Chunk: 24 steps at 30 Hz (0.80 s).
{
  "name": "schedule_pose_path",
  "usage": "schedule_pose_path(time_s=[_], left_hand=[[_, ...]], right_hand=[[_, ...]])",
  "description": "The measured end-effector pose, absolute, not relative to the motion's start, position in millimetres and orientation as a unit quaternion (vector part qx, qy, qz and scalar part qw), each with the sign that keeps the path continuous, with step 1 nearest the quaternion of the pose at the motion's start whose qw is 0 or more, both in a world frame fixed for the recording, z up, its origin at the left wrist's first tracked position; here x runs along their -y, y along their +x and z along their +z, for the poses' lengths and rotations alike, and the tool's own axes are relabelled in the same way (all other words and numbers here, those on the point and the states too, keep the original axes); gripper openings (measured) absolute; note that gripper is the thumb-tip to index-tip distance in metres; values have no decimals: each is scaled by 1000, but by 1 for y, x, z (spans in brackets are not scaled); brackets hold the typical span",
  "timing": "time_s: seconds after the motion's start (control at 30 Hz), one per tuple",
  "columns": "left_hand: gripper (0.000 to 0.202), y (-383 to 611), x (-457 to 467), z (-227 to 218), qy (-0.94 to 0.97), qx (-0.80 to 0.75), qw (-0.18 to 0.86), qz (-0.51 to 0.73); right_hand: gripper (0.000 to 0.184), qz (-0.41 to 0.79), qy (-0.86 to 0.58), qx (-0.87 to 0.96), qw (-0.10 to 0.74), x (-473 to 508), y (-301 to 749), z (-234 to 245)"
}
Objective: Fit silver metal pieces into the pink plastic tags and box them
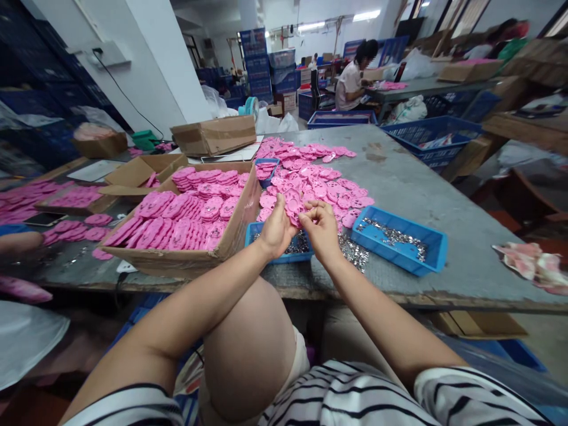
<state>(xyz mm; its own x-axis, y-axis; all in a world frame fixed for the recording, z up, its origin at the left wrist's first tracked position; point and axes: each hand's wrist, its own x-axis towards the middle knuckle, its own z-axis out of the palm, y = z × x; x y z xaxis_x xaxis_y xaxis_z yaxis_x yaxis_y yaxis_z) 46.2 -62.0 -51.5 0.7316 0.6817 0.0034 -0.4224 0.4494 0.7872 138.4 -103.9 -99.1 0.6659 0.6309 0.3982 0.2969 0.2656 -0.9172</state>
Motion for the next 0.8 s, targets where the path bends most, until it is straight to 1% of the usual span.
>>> schedule_pose_path(time_s=[0.13,0.23,0.37,0.47,0.53,0.6,0.63,0.67,0.73,0.8], left_hand=[[58,47,60,-52,393,-163,845,324],[58,48,58,-52,379,-161,854,317],[57,48,54,-54,370,-186,852,321],[54,47,50,-57,388,-202,840,321],[48,46,49,-58,409,-201,833,313],[32,45,49,-59,433,-195,826,304],[21,45,49,-60,445,-192,821,303],[16,44,50,-60,455,-190,815,305],[26,44,51,-60,469,-189,802,318],[35,44,52,-59,478,-191,792,329]], right_hand=[[17,90,-599,401,687,102,137,-106],[15,101,-578,386,711,101,137,-108],[23,193,-506,327,775,103,141,-105],[24,258,-468,290,794,105,146,-105],[24,267,-468,273,797,106,149,-108],[23,265,-477,260,797,108,153,-112],[23,265,-485,258,793,108,155,-114],[23,268,-497,261,783,109,156,-115],[22,277,-536,290,743,109,160,-117],[16,274,-590,356,671,107,163,-118]])
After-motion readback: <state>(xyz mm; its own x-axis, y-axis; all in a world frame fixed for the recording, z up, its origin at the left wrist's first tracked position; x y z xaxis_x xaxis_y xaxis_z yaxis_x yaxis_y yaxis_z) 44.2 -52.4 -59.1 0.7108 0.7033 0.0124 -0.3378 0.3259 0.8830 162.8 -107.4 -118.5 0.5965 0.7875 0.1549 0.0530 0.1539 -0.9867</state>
